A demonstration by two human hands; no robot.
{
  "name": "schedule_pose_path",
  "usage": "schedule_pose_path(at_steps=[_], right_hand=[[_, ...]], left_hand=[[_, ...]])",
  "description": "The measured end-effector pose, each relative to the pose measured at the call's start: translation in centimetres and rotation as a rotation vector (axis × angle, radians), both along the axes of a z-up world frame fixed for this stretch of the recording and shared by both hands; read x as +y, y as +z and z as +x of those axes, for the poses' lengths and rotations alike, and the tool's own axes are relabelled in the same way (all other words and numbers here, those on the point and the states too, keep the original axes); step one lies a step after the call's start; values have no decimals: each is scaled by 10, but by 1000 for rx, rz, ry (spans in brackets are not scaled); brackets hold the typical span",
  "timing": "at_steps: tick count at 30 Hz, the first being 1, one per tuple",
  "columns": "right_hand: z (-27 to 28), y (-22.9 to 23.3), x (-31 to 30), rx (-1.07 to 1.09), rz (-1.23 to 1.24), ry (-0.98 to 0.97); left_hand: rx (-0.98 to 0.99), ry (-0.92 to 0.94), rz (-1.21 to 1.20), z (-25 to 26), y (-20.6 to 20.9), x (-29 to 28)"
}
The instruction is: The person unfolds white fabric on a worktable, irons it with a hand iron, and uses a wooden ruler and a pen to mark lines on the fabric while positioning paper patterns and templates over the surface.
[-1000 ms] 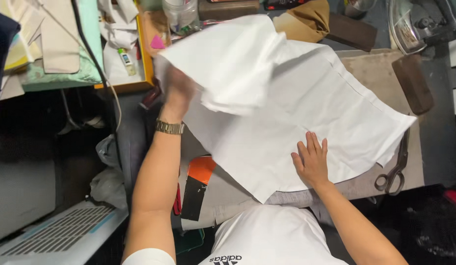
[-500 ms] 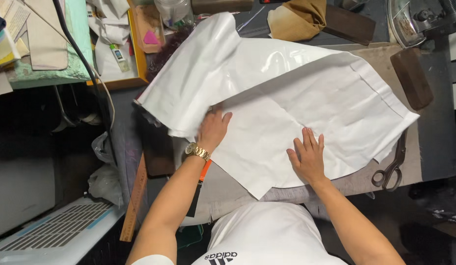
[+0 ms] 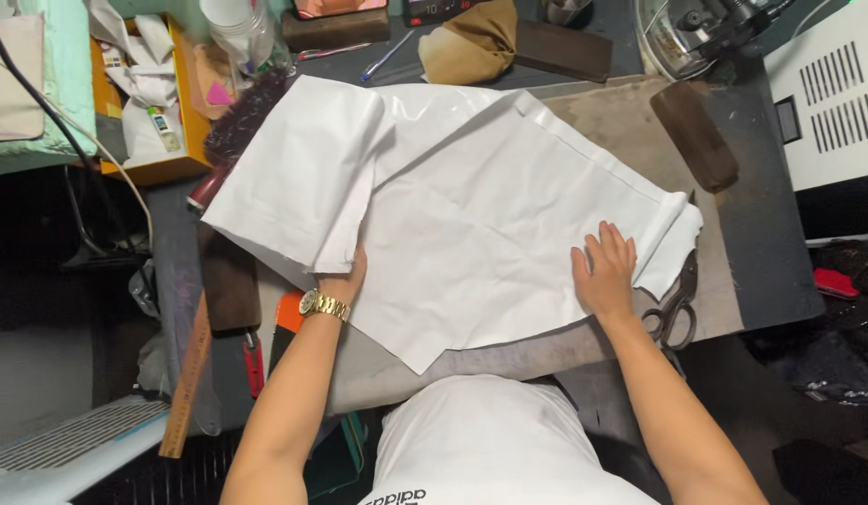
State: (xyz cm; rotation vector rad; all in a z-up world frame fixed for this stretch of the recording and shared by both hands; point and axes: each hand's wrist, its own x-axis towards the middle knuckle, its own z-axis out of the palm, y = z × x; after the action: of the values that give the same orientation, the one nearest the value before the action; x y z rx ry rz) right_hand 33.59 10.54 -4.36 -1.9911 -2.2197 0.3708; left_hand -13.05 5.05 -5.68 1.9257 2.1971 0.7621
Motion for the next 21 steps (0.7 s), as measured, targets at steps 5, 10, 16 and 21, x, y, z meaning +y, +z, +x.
schedule_pose_path(at_steps=[5, 10, 16, 21], right_hand=[[93, 12, 22, 77, 292, -41], [149, -8, 25, 68, 253, -45], [157, -7, 40, 57, 299, 0], [75, 32, 33, 185, 244, 52]], left_hand=[[-68, -16, -116, 76, 36, -15], [-1, 160, -435, 124, 25, -17], [31, 256, -492, 124, 54, -16], [43, 306, -458, 93, 46, -26]])
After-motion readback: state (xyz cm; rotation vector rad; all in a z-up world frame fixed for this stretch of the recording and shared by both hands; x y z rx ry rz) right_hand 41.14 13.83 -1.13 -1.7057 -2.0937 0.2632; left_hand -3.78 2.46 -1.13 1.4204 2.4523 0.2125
